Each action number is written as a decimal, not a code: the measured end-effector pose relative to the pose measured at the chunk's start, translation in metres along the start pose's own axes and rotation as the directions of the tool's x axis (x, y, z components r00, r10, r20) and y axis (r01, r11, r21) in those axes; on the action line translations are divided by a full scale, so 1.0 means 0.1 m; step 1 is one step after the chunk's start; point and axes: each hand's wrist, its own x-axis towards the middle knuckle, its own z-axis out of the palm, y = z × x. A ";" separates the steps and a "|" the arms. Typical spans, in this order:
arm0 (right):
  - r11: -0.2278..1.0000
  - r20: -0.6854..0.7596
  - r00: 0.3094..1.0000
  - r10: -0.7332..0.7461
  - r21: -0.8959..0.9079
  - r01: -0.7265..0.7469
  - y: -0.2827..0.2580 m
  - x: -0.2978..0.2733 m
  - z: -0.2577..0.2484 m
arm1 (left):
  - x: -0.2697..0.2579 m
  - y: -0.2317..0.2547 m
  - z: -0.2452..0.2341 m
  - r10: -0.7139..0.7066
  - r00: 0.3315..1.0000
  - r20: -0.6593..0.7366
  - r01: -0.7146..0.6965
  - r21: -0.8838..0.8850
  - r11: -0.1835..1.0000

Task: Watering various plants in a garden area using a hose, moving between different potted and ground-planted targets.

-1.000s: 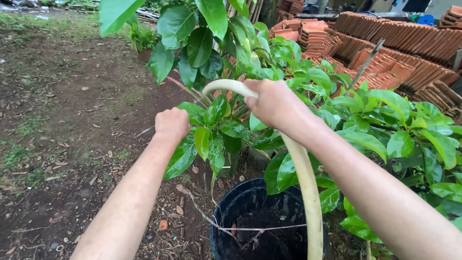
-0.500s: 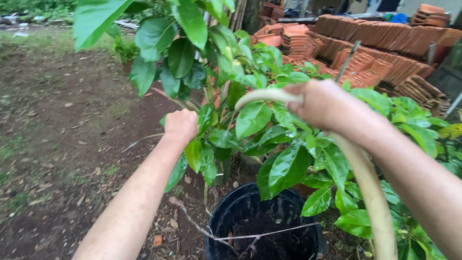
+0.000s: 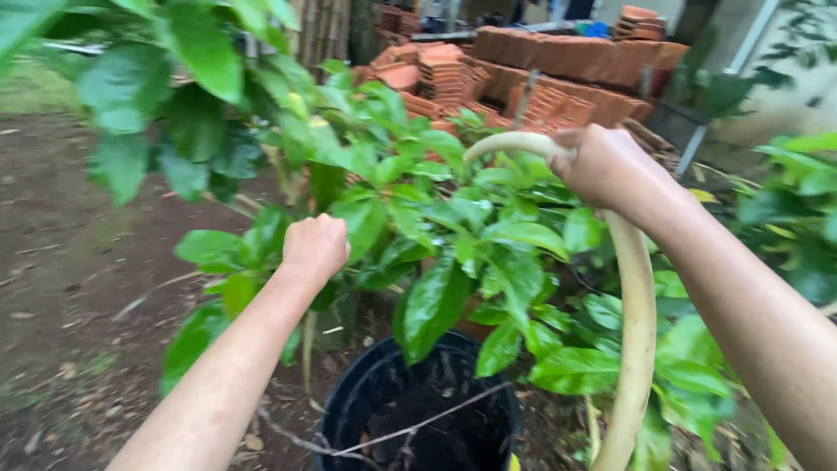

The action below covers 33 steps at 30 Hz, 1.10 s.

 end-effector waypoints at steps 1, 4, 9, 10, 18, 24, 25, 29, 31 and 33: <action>1.000 -0.001 1.000 0.018 -0.009 -0.018 0.17 0.00 0.05 | -0.01 0.13 0.01 0.018 1.000 0.000 -0.018 -0.009 1.000; 0.995 0.056 0.994 0.094 -0.025 -0.093 0.63 -0.15 0.14 | -0.01 0.57 0.05 0.078 0.997 0.025 -0.077 -0.050 0.996; 0.964 0.172 0.949 0.266 -0.057 -0.260 1.58 -0.40 0.26 | -0.01 1.44 0.03 0.188 0.982 0.022 -0.185 -0.088 0.979; 0.961 0.175 0.945 0.278 -0.064 -0.271 1.72 -0.47 0.23 | 0.01 1.63 0.11 0.199 0.980 0.027 -0.196 -0.094 0.976; 0.935 0.365 0.861 0.354 -0.156 -0.318 2.89 -1.16 0.39 | -0.14 3.07 0.78 0.323 0.944 0.064 -0.323 -0.018 0.946; 0.950 0.399 0.865 0.306 -0.192 -0.247 3.58 -1.37 0.65 | -0.57 3.78 0.67 0.340 0.935 0.106 -0.325 -0.133 0.936; 0.951 0.403 0.864 0.302 -0.191 -0.243 3.63 -1.36 0.61 | -0.61 3.83 0.66 0.336 0.936 0.110 -0.321 -0.132 0.938; 0.950 0.394 0.865 0.311 -0.165 -0.266 3.79 -1.24 0.40 | -0.68 3.98 0.56 0.304 0.940 0.151 -0.288 -0.124 0.950; 0.950 0.370 0.875 0.312 -0.142 -0.278 3.81 -1.17 0.28 | -0.66 4.03 0.50 0.296 0.943 0.151 -0.280 -0.122 0.952; 0.953 0.349 0.887 0.304 -0.107 -0.285 3.76 -1.07 0.18 | -0.62 4.05 0.46 0.256 0.950 0.179 -0.244 -0.087 0.966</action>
